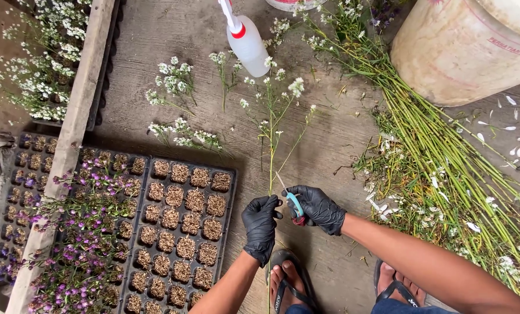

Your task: Trimming small side branches and flowers from long stems using scissors in a nursery setting.

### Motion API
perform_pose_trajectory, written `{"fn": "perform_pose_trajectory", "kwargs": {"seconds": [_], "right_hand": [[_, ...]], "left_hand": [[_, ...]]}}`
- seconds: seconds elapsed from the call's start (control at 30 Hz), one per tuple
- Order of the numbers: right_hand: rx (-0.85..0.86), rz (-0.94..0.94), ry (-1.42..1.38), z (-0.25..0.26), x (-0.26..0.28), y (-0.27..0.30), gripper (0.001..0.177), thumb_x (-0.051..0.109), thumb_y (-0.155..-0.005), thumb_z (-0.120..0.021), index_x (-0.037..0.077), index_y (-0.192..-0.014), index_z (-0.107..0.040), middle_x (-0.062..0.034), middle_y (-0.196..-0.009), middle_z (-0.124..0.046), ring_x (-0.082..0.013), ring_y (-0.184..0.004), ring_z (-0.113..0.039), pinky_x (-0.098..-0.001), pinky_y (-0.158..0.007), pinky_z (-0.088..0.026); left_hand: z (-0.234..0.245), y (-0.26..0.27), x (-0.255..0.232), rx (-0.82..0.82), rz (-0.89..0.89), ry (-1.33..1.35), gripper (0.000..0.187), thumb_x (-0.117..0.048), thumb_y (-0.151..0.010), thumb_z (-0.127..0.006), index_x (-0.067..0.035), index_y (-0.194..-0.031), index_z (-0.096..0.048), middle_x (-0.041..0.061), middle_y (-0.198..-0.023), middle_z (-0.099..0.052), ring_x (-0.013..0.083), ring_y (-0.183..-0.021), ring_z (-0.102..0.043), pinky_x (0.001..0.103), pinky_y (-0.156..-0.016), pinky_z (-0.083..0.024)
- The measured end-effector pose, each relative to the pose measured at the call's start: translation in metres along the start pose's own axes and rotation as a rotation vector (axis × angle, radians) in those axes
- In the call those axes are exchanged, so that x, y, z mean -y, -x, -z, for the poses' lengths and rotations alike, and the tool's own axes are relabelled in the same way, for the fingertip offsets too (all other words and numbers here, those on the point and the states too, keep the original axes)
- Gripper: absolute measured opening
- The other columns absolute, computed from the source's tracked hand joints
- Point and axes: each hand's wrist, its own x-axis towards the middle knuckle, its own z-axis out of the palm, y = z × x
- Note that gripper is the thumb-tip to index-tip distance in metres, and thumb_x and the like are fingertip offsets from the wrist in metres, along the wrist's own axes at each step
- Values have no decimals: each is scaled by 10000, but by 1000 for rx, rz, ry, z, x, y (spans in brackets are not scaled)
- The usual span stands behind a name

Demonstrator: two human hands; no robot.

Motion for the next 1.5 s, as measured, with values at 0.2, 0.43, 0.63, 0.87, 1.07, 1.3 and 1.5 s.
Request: {"fn": "perform_pose_trajectory", "kwargs": {"seconds": [0.2,0.43,0.63,0.87,1.07,1.3,1.5], "right_hand": [[26,81,21,14,-56,-27,326,78,-953,-707,-38,-1254,-669,-186,-649,-728,-162,-417,-593,-195,-298,-451],[25,48,178,43,-30,-16,382,-23,-924,-628,-21,-1306,-621,-148,-720,-730,-130,-393,-589,-154,-319,-475],[-112,-19,218,82,2,-21,493,-45,-870,-588,-73,-1362,-592,-230,-777,-734,-214,-534,-670,-212,-337,-536],[-388,198,301,132,49,-51,294,16,-897,-708,-20,-1185,-657,-159,-810,-731,-219,-562,-675,-295,-471,-544],[-534,368,239,142,189,-62,190,-25,-1002,-590,43,-1178,-608,-123,-810,-693,-198,-532,-628,-299,-390,-474],[-513,302,-174,189,263,-110,187,68,-1022,-541,144,-1124,-679,-51,-802,-721,-157,-497,-639,-308,-320,-435],[-519,133,-154,184,302,-120,154,192,-912,-534,259,-984,-652,-24,-754,-633,-143,-519,-500,-296,-451,-301]], "left_hand": [[0,-2,8,-4,25,17,159,-47,-835,-835,68,-839,-726,212,-705,-727,213,-436,-619,225,-368,-364],[1,-3,-4,-7,48,18,174,-67,-841,-823,57,-868,-704,182,-713,-723,186,-439,-609,203,-366,-358],[-2,-5,-5,-8,48,25,172,-67,-844,-827,53,-854,-704,189,-718,-731,194,-430,-608,208,-364,-357],[-4,-3,-2,15,34,29,158,-61,-847,-825,47,-838,-709,187,-714,-736,188,-429,-620,201,-355,-366],[0,-10,0,44,46,22,127,-72,-866,-793,28,-841,-720,181,-736,-743,190,-425,-593,228,-361,-316],[-1,-9,4,82,74,9,133,-119,-879,-765,-5,-829,-719,166,-769,-765,178,-429,-564,255,-370,-273],[-8,-2,-1,98,90,11,108,-104,-866,-757,-15,-841,-702,168,-773,-776,173,-430,-560,249,-372,-280]]}}
